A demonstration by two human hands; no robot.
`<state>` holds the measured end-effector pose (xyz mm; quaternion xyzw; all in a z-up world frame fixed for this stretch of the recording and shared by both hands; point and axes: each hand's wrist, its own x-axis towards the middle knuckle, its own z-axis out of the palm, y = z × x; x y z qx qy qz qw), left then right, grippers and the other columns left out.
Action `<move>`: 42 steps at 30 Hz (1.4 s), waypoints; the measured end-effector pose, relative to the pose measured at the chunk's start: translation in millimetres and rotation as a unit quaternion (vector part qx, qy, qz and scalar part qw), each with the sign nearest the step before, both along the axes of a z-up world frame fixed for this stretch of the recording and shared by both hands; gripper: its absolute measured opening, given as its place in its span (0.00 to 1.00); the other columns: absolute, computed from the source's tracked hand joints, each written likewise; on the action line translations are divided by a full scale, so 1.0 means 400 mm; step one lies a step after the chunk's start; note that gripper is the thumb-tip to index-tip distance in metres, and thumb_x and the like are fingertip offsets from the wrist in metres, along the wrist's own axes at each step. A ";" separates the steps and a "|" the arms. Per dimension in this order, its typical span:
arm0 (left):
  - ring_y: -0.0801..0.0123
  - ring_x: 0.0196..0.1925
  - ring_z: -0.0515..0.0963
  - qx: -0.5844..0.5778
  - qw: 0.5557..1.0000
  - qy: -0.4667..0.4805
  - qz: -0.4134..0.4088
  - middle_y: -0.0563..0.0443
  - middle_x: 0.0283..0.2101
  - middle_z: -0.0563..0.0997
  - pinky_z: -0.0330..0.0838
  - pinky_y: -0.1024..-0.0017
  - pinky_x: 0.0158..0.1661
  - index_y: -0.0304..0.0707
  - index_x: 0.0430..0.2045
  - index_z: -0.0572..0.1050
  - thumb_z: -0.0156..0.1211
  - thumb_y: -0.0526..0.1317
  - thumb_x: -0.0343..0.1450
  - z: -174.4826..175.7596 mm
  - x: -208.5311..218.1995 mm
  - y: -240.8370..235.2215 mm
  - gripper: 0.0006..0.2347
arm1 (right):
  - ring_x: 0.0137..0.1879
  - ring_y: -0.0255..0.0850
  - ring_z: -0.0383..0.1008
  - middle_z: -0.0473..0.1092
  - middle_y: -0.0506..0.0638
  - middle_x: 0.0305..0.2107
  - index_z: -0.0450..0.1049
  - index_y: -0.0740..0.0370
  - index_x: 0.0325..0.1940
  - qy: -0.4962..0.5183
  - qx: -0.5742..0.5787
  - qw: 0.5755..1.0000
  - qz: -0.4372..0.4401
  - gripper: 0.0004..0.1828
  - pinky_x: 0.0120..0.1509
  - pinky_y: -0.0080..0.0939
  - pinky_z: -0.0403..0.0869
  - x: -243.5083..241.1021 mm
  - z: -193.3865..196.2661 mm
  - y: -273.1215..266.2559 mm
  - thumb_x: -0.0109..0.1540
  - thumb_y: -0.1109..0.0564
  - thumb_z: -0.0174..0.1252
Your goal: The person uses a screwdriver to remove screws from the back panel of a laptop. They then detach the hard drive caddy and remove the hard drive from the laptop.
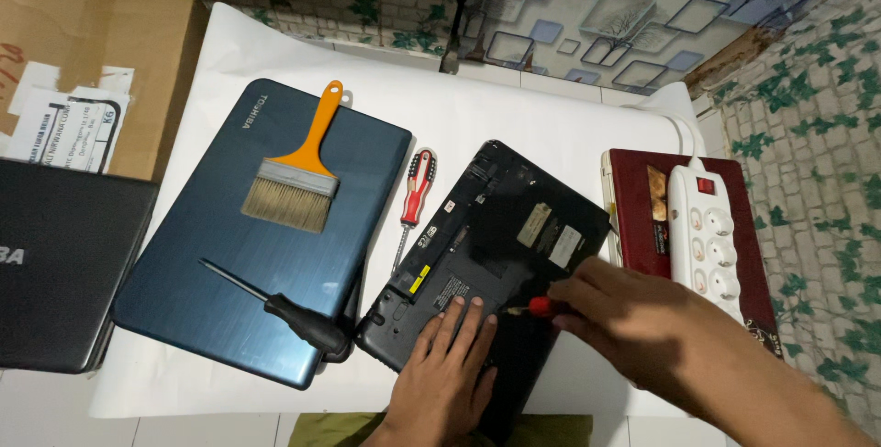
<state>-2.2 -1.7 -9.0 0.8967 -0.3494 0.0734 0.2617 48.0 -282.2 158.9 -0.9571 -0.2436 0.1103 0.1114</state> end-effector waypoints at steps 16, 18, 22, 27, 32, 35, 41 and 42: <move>0.35 0.82 0.59 -0.068 0.986 0.141 0.047 0.39 0.81 0.65 0.65 0.36 0.70 0.33 0.74 0.71 0.72 0.43 0.73 -0.031 -0.064 -0.001 0.31 | 0.38 0.68 0.84 0.84 0.79 0.35 0.83 0.80 0.54 0.106 0.419 0.634 -0.641 0.12 0.45 0.65 0.83 -0.298 -0.225 -0.072 0.67 0.79 0.67; 0.32 0.85 0.56 -0.062 0.986 0.154 0.031 0.35 0.83 0.62 0.64 0.35 0.70 0.34 0.78 0.67 0.74 0.44 0.76 -0.045 -0.078 0.007 0.34 | 0.28 0.57 0.64 0.76 0.71 0.43 0.73 0.73 0.47 0.034 0.601 0.547 -0.582 0.10 0.29 0.47 0.57 -0.406 -0.421 -0.122 0.63 0.74 0.60; 0.32 0.81 0.61 -0.034 0.992 0.113 0.049 0.33 0.80 0.65 0.65 0.33 0.70 0.36 0.77 0.67 0.73 0.47 0.75 -0.051 -0.092 -0.029 0.34 | 0.44 0.55 0.75 0.79 0.71 0.50 0.77 0.72 0.59 -0.018 0.676 0.494 -0.546 0.20 0.49 0.43 0.73 -0.515 -0.569 -0.145 0.63 0.63 0.66; 0.38 0.57 0.71 0.044 0.979 0.173 0.095 0.36 0.70 0.69 0.68 0.46 0.50 0.34 0.82 0.61 0.70 0.55 0.73 -0.023 -0.087 -0.089 0.42 | 0.33 0.54 0.70 0.78 0.68 0.51 0.75 0.66 0.53 -0.090 0.675 0.457 -0.573 0.12 0.39 0.44 0.73 -0.524 -0.566 -0.080 0.64 0.66 0.63; 0.48 0.66 0.68 0.011 0.904 0.417 0.096 0.43 0.63 0.69 0.68 0.48 0.63 0.37 0.88 0.46 0.67 0.53 0.77 0.117 -0.053 -0.117 0.45 | 0.32 0.49 0.73 0.77 0.61 0.44 0.77 0.66 0.53 -0.125 0.627 0.493 -0.590 0.13 0.34 0.42 0.70 -0.532 -0.544 0.006 0.64 0.64 0.66; 0.54 0.84 0.47 -0.009 0.771 0.620 0.145 0.49 0.79 0.47 0.49 0.49 0.80 0.61 0.89 0.32 0.68 0.49 0.81 0.210 -0.026 -0.147 0.48 | 0.31 0.49 0.74 0.80 0.62 0.41 0.77 0.65 0.53 -0.096 0.559 0.534 -0.628 0.14 0.29 0.45 0.70 -0.546 -0.588 0.013 0.66 0.59 0.67; 0.71 0.54 0.78 -0.180 0.726 0.622 0.232 0.60 0.61 0.76 0.74 0.72 0.61 0.56 0.88 0.50 0.72 0.43 0.73 0.092 -0.049 -0.171 0.45 | 0.33 0.44 0.73 0.74 0.57 0.36 0.76 0.67 0.51 -0.140 0.600 0.473 -0.629 0.17 0.32 0.40 0.70 -0.486 -0.623 0.156 0.60 0.58 0.67; 0.71 0.63 0.80 -0.205 0.711 0.625 0.249 0.59 0.62 0.77 0.73 0.72 0.68 0.53 0.86 0.57 0.72 0.43 0.72 0.071 -0.044 -0.169 0.42 | 0.34 0.37 0.70 0.72 0.51 0.34 0.77 0.64 0.50 -0.173 0.605 0.509 -0.588 0.18 0.35 0.34 0.68 -0.480 -0.634 0.174 0.59 0.54 0.67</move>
